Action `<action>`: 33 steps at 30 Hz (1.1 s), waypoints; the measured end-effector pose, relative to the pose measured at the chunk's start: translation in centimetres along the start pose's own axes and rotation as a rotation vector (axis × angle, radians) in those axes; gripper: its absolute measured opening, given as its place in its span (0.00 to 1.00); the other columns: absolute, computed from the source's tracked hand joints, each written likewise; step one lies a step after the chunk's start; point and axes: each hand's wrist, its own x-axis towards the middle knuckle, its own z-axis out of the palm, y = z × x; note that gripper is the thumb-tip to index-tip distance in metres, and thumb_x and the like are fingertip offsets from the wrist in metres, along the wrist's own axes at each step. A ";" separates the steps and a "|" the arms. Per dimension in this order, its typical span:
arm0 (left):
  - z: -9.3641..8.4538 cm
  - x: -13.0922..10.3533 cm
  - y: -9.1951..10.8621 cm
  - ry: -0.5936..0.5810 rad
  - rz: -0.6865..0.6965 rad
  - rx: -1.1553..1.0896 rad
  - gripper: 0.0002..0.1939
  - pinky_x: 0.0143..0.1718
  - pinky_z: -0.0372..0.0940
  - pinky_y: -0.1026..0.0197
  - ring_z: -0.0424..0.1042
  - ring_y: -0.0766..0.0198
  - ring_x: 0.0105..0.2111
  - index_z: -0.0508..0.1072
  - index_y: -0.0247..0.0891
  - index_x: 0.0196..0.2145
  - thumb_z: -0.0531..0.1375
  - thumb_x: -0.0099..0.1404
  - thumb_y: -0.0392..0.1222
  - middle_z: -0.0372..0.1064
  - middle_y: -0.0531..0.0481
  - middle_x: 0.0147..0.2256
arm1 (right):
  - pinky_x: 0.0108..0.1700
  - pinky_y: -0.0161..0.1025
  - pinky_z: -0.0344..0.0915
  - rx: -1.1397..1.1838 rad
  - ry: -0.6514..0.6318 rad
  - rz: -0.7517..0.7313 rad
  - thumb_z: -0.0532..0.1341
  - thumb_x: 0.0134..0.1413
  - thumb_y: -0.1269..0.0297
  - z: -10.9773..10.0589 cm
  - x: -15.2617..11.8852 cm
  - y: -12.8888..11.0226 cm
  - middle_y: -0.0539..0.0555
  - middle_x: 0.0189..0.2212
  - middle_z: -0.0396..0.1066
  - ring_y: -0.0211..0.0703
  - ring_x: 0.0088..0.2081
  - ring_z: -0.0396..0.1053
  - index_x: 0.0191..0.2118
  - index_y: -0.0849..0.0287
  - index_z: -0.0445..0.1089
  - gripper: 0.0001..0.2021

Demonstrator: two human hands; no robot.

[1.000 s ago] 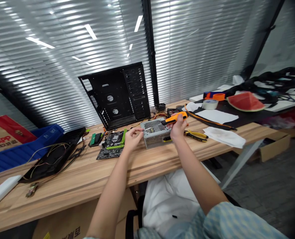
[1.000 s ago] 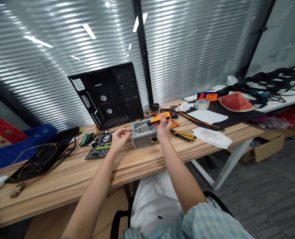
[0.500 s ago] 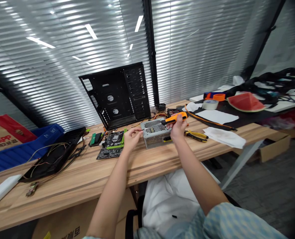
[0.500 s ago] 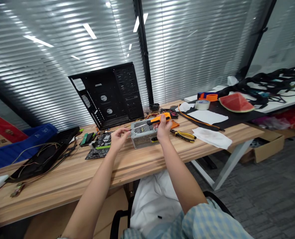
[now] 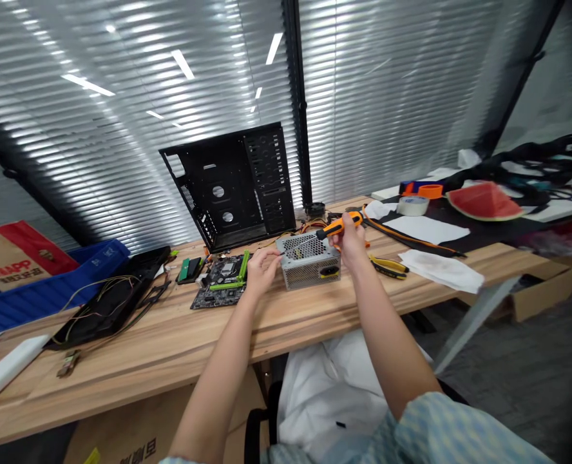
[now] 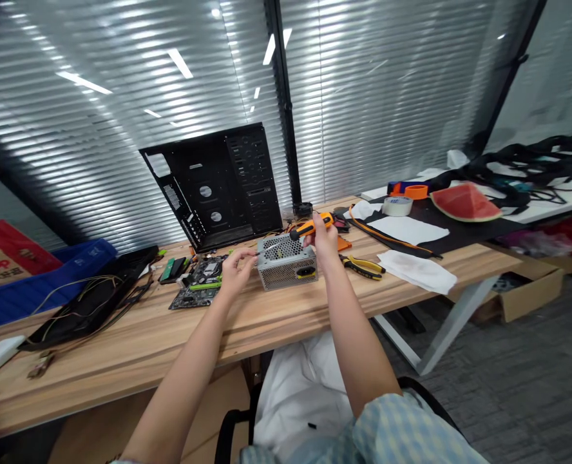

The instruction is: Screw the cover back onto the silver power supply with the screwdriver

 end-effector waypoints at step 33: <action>1.0 -0.6 0.9 0.184 -0.061 0.208 0.07 0.53 0.58 0.50 0.69 0.54 0.50 0.71 0.41 0.38 0.57 0.68 0.46 0.70 0.43 0.46 | 0.12 0.29 0.45 -0.006 -0.001 0.206 0.69 0.40 0.39 4.2 2.8 0.6 0.38 0.10 0.51 0.27 0.11 0.47 0.24 0.54 0.54 0.28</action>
